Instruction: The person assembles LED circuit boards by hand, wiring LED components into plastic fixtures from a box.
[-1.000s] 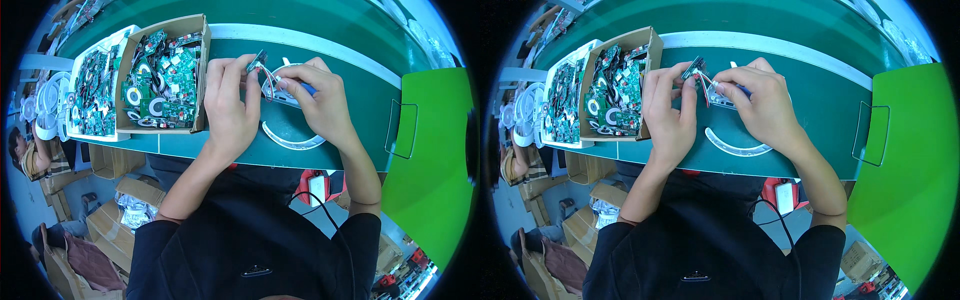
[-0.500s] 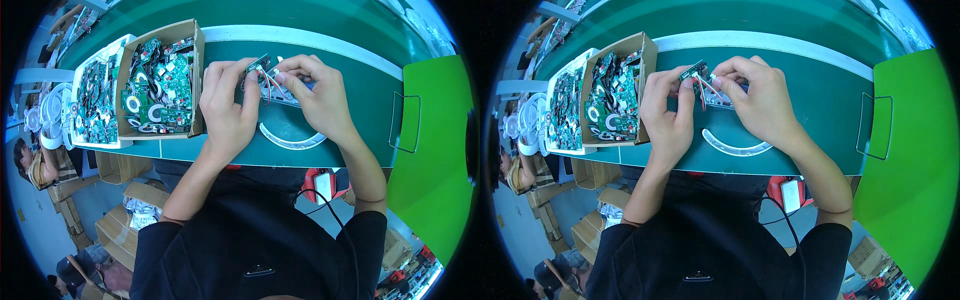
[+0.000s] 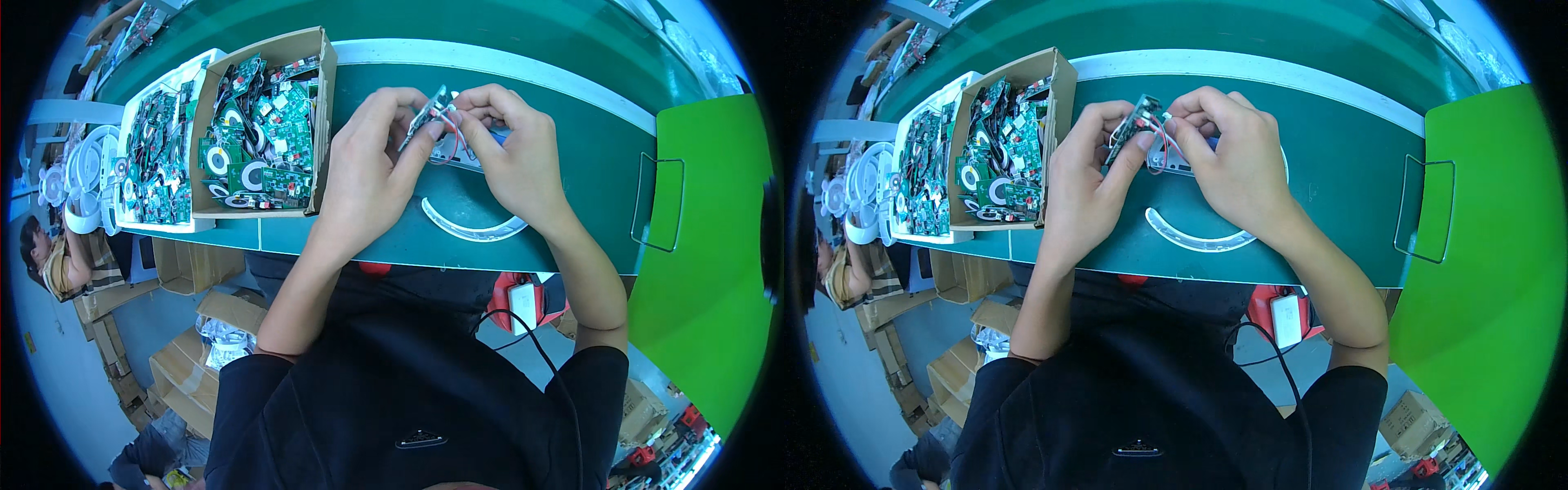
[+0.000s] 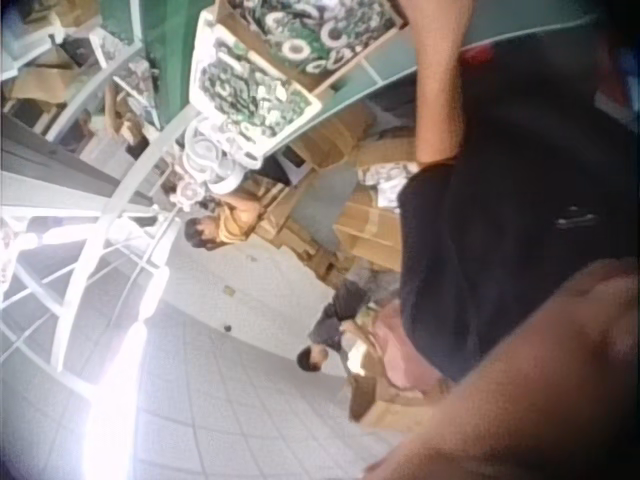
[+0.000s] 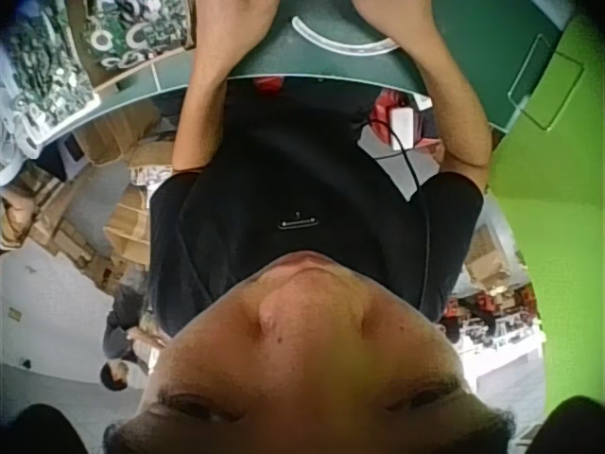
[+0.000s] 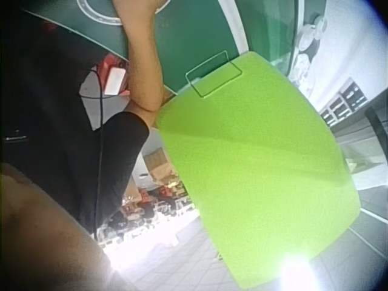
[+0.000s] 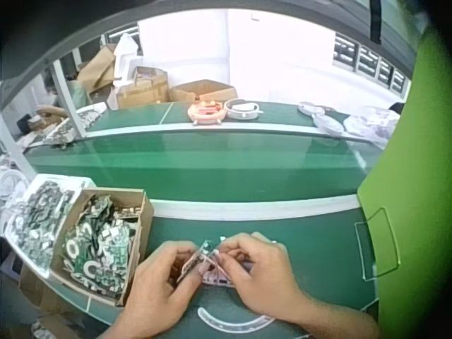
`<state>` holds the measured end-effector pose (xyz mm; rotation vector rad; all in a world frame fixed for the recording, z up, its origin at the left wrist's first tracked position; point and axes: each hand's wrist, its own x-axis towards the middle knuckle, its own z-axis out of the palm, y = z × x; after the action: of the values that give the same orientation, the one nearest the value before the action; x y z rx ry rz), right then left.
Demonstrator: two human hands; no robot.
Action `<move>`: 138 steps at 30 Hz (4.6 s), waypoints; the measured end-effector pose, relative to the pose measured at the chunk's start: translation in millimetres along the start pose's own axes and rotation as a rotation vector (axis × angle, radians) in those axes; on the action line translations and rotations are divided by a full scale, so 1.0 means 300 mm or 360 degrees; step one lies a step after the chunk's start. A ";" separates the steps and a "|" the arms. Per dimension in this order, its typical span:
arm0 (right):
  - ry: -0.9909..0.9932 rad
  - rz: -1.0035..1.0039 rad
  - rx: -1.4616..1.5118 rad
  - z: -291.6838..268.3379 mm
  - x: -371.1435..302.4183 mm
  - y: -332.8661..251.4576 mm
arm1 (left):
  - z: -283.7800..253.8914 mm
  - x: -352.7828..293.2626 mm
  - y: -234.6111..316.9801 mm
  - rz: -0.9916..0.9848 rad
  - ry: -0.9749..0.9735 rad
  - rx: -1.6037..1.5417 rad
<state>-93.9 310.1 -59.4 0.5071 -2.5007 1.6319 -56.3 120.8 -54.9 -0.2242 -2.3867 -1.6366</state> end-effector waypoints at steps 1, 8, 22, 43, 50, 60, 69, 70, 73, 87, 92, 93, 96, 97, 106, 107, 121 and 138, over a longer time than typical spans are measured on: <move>0.0002 0.0000 -0.0001 -0.002 0.000 0.000 | -0.008 0.002 0.009 0.0007 0.0000 0.0149; -0.0024 -0.0043 -0.0057 -0.010 -0.002 -0.019 | 0.012 0.002 -0.026 0.0343 0.0214 0.0525; -0.0173 -0.0237 -0.0227 -0.031 0.005 -0.001 | 0.076 -0.014 -0.059 0.0253 0.0270 0.0205; -0.0218 -0.0228 -0.0213 -0.038 0.009 -0.003 | 0.064 -0.030 -0.062 0.0457 0.0203 0.0277; -0.0240 -0.0230 -0.0136 -0.041 0.013 -0.005 | 0.059 -0.025 -0.078 0.0480 0.0220 0.0321; -0.0149 -0.0217 -0.0133 -0.025 0.009 0.005 | 0.059 -0.019 -0.055 0.0550 0.0293 0.0347; -0.0173 -0.0218 -0.0055 -0.031 0.011 -0.001 | 0.056 -0.031 -0.062 0.0484 0.0175 0.0213; -0.0176 -0.0221 -0.0056 -0.032 0.012 0.000 | 0.055 -0.029 -0.063 0.0504 0.0175 0.0232; -0.0189 -0.0243 -0.0049 -0.034 0.017 0.007 | 0.056 -0.029 -0.059 0.0510 0.0174 0.0235; -0.0727 -0.0330 -0.0727 -0.168 0.032 -0.021 | 0.067 -0.026 -0.061 0.0364 0.0321 0.0207; 0.0373 -0.0388 -0.1067 -0.164 0.107 0.118 | 0.048 -0.064 -0.020 0.0697 0.0447 0.0359; 0.0516 -0.0322 -0.1078 -0.189 0.127 0.155 | 0.037 -0.082 -0.006 0.0724 0.0365 0.0322; 0.0742 -0.0247 -0.1140 -0.213 0.157 0.189 | -0.010 -0.118 0.063 0.0697 0.0285 0.0181; 0.0652 -0.0123 -0.0966 -0.209 0.156 0.183 | -0.052 -0.122 0.079 0.0773 0.0179 0.0208; 0.0388 -0.0247 -0.0665 -0.114 0.156 0.272 | -0.585 0.126 0.008 0.0448 0.0072 0.1249; 0.0245 -0.0070 -0.0554 -0.104 0.157 0.205 | -0.638 0.137 -0.032 0.0378 -0.0023 0.1296; 0.0271 -0.0205 -0.0518 -0.109 0.117 0.171 | -0.684 0.360 0.000 0.0632 -0.0372 0.1143; -0.0349 0.0116 0.0304 -0.018 0.038 0.027 | -0.525 0.466 0.058 0.0633 -0.0944 0.0945</move>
<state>-107.8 315.5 -61.1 0.6560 -2.5531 1.9541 -168.7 -20.9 54.1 -1.1010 -2.8534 -0.6959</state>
